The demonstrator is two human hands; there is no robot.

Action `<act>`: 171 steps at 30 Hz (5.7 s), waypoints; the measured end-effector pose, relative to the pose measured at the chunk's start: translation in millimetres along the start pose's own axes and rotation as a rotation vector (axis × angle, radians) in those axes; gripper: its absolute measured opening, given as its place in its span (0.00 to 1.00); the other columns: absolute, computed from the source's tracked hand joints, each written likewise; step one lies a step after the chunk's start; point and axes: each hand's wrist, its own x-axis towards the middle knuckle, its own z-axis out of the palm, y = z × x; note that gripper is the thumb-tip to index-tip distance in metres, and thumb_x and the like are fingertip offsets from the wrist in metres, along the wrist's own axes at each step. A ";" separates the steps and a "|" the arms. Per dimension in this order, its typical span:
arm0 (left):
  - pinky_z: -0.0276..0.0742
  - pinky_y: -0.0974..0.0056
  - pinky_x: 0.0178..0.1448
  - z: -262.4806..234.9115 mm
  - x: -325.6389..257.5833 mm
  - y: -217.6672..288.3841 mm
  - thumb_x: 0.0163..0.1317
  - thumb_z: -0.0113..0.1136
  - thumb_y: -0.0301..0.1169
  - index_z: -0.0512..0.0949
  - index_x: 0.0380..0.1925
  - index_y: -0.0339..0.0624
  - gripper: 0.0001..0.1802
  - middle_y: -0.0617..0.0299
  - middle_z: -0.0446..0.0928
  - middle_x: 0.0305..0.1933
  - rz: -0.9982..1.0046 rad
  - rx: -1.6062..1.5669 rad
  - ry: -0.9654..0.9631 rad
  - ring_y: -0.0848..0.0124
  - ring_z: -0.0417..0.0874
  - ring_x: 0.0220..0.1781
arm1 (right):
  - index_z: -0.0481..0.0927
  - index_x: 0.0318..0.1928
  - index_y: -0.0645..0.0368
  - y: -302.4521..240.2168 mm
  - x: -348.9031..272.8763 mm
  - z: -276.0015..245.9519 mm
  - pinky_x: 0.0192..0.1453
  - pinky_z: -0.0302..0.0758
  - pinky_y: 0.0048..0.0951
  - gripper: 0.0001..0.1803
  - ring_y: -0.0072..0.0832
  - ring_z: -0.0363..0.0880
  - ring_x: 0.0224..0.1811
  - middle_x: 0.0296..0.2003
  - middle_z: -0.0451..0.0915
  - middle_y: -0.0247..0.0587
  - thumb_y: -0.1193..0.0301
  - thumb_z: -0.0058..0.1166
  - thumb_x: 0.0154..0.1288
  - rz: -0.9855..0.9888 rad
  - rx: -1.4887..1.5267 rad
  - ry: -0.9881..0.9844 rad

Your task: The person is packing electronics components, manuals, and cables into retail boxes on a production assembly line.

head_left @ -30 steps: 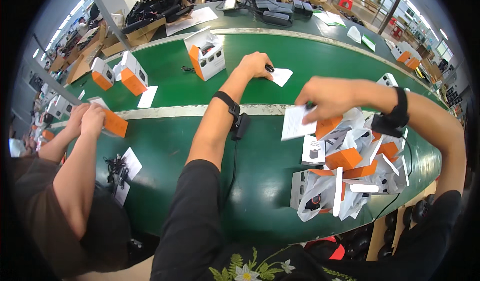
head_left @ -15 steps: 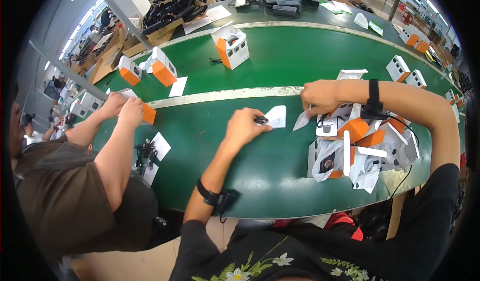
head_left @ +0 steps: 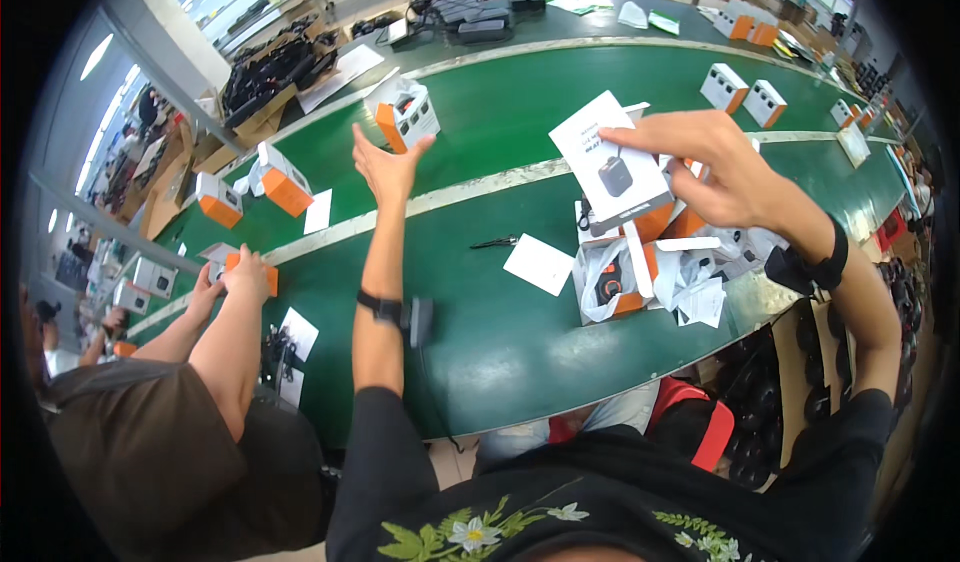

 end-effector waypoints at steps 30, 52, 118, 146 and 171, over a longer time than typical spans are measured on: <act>0.62 0.48 0.89 -330.8 -241.4 62.0 0.46 0.94 0.50 0.61 0.86 0.38 0.72 0.40 0.66 0.85 0.185 -0.411 -0.491 0.41 0.64 0.87 | 0.90 0.47 0.66 -183.3 -109.2 168.7 0.43 0.77 0.23 0.15 0.26 0.84 0.45 0.44 0.83 0.40 0.91 0.59 0.65 0.514 0.510 0.564; 0.86 0.53 0.53 -314.6 -193.7 94.4 0.51 0.85 0.45 0.84 0.57 0.41 0.35 0.59 0.86 0.52 0.797 0.191 -0.690 0.56 0.87 0.58 | 0.95 0.47 0.59 -172.1 -55.6 162.2 0.42 0.86 0.31 0.14 0.35 0.93 0.39 0.40 0.93 0.42 0.83 0.74 0.61 0.244 0.142 0.519; 0.84 0.45 0.69 95.4 22.0 -19.4 0.71 0.72 0.39 0.82 0.70 0.52 0.28 0.56 0.82 0.74 0.742 0.122 -0.438 0.51 0.76 0.80 | 0.87 0.28 0.64 -191.3 7.4 265.4 0.23 0.79 0.32 0.07 0.30 0.85 0.22 0.28 0.82 0.51 0.72 0.66 0.50 0.190 -0.507 -0.028; 0.84 0.51 0.76 38.6 -2.1 -26.5 0.67 0.57 0.16 0.80 0.76 0.80 0.44 0.64 0.72 0.86 1.201 0.340 -0.907 0.53 0.80 0.77 | 0.64 0.86 0.59 -142.0 -90.7 317.7 0.82 0.74 0.46 0.60 0.54 0.76 0.80 0.78 0.75 0.60 0.69 0.85 0.54 0.662 0.580 0.376; 0.73 0.57 0.46 -315.3 -235.4 83.9 0.61 0.78 0.33 0.93 0.48 0.50 0.14 0.74 0.88 0.40 1.010 0.080 -0.483 0.67 0.84 0.47 | 0.69 0.84 0.47 -152.9 -108.8 318.9 0.68 0.84 0.47 0.53 0.60 0.81 0.70 0.77 0.73 0.55 0.85 0.73 0.58 0.450 0.395 0.554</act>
